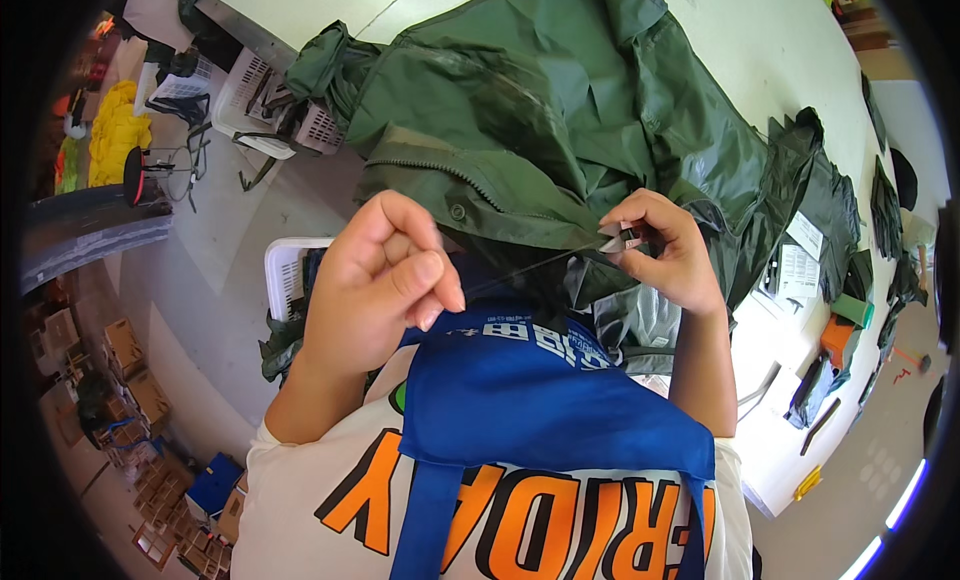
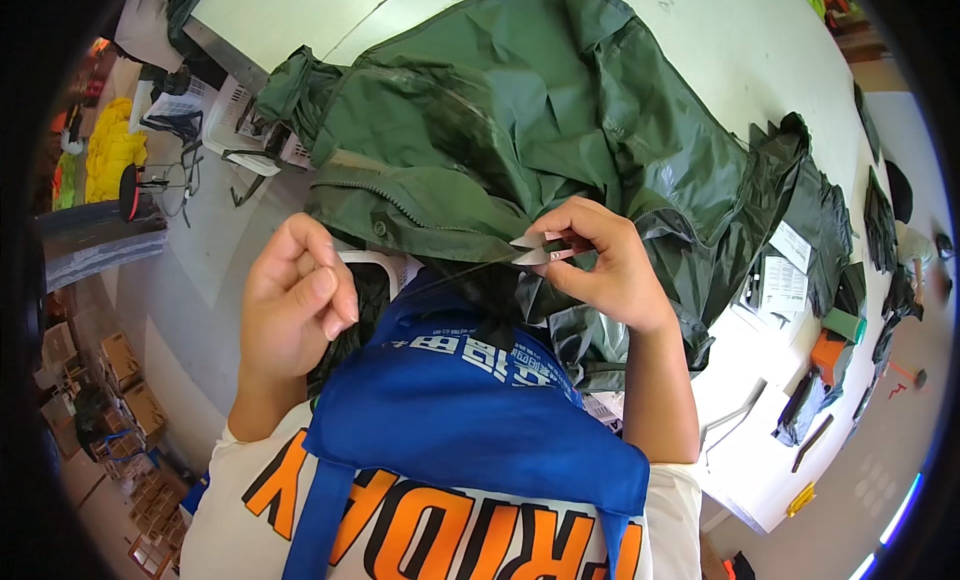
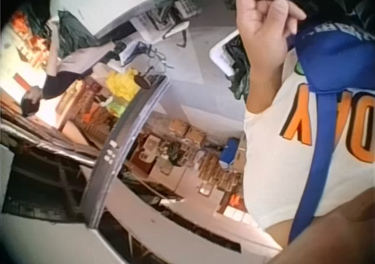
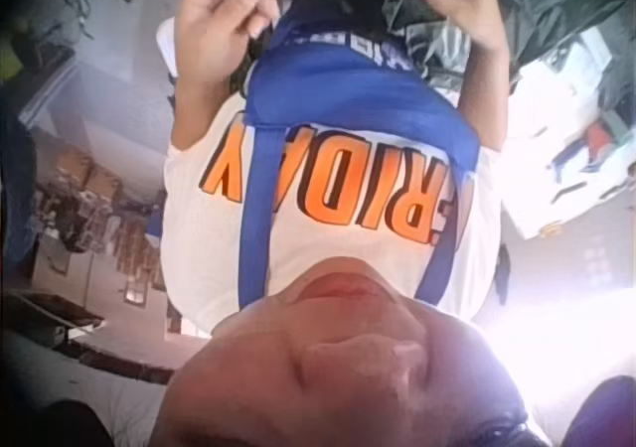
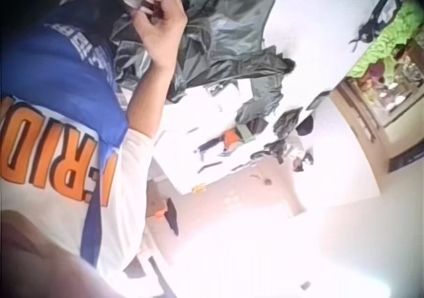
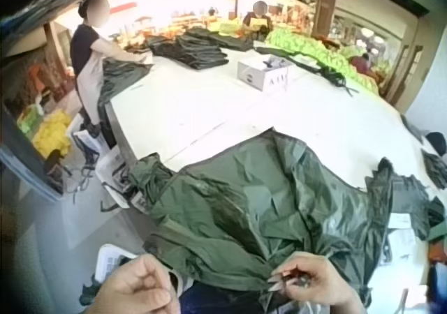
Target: The person folds a dark green jacket on a white table, aligning edges and smoothing the fabric. They then place the folded jacket into a white plastic basket and pick up another jacket to begin folding it.
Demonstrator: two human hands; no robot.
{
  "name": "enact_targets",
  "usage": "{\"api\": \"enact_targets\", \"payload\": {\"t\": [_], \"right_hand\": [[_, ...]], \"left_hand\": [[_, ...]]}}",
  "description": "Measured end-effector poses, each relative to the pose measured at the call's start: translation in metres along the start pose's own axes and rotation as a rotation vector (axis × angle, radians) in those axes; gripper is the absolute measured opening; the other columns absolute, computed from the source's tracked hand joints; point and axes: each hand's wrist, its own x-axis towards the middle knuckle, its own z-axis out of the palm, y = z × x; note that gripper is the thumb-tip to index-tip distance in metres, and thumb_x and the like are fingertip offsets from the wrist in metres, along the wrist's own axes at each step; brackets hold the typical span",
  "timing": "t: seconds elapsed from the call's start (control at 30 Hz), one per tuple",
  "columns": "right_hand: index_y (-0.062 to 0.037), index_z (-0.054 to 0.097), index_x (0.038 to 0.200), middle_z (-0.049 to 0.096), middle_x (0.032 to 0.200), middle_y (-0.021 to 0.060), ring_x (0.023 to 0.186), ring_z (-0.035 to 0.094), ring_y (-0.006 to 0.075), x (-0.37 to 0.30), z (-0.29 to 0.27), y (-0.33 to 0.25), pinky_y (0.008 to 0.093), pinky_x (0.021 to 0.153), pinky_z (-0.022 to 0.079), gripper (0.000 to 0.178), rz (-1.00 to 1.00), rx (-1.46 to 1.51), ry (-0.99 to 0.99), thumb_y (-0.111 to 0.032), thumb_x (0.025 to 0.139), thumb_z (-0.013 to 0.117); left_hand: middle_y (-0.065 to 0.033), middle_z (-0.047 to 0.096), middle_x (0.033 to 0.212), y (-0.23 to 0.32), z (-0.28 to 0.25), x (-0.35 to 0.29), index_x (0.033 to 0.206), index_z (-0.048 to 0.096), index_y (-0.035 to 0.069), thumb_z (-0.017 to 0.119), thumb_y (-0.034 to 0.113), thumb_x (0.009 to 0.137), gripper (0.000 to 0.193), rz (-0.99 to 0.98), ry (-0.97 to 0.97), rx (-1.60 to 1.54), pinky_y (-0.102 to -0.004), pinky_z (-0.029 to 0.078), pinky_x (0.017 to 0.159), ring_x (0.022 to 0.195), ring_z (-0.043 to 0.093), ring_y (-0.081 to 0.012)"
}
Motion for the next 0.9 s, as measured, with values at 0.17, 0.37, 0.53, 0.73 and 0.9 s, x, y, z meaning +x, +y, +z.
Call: {"api": "enact_targets", "payload": {"t": [0.17, 0.37, 0.53, 0.73, 0.9], "right_hand": [[-0.0006, 0.062, 0.099, 0.057, 0.092, 0.0039, 0.084, 0.057, 0.0121, -0.002, 0.005, -0.001, 0.0232, 0.074, 0.047, 0.03, -0.053, 0.089, 0.089, 0.006, 0.07, 0.063], [-0.0031, 0.057, 0.081, 0.057, 0.082, 0.0057, 0.07, 0.054, 0.0158, -0.02, 0.038, 0.016, 0.0251, 0.061, 0.043, 0.023, -0.306, -0.005, 0.306, 0.012, 0.064, 0.061], [-0.005, 0.058, 0.083, 0.056, 0.086, 0.009, 0.071, 0.056, 0.0202, -0.03, 0.055, 0.01, 0.0299, 0.058, 0.044, 0.025, -0.493, -0.192, 0.322, 0.01, 0.065, 0.069], [-0.0044, 0.048, 0.111, 0.05, 0.101, 0.0026, 0.09, 0.051, 0.009, -0.043, 0.048, 0.017, 0.0233, 0.078, 0.042, 0.042, -0.131, 0.578, 0.163, 0.001, 0.076, 0.071], [0.0015, 0.063, 0.095, 0.059, 0.084, 0.0039, 0.073, 0.056, 0.0085, -0.036, 0.023, 0.004, 0.0226, 0.063, 0.044, 0.023, 0.088, 0.15, 0.162, -0.008, 0.077, 0.075]], "left_hand": [[-0.0078, 0.056, 0.074, -0.001, 0.034, 0.036, 0.1, 0.064, 0.003, 0.067, 0.01, 0.082, 0.02, 0.545, -0.037, 1.304, -0.028, 0.047, 0.065, 0.071, 0.058, -0.0188], [-0.006, 0.058, 0.074, 0.016, 0.025, 0.053, 0.08, 0.061, 0.007, 0.066, 0.013, 0.081, 0.007, 0.352, -0.403, 1.419, -0.0348, 0.044, 0.059, 0.069, 0.056, -0.0258], [-0.0044, 0.055, 0.074, -0.01, 0.043, 0.07, 0.083, 0.056, 0.002, 0.057, 0.008, 0.091, 0.01, 0.12, -0.382, 0.84, -0.0273, 0.042, 0.062, 0.067, 0.052, -0.0138], [-0.0033, 0.056, 0.077, -0.039, 0.044, 0.062, 0.089, 0.05, 0.003, 0.049, 0.012, 0.097, 0.012, 0.059, -0.319, 0.709, -0.0255, 0.043, 0.065, 0.07, 0.053, -0.011], [-0.0048, 0.053, 0.081, -0.049, 0.038, 0.058, 0.089, 0.05, 0.003, 0.049, 0.012, 0.098, 0.013, 0.136, -0.29, 0.761, -0.0249, 0.044, 0.06, 0.066, 0.055, -0.0114]]}}
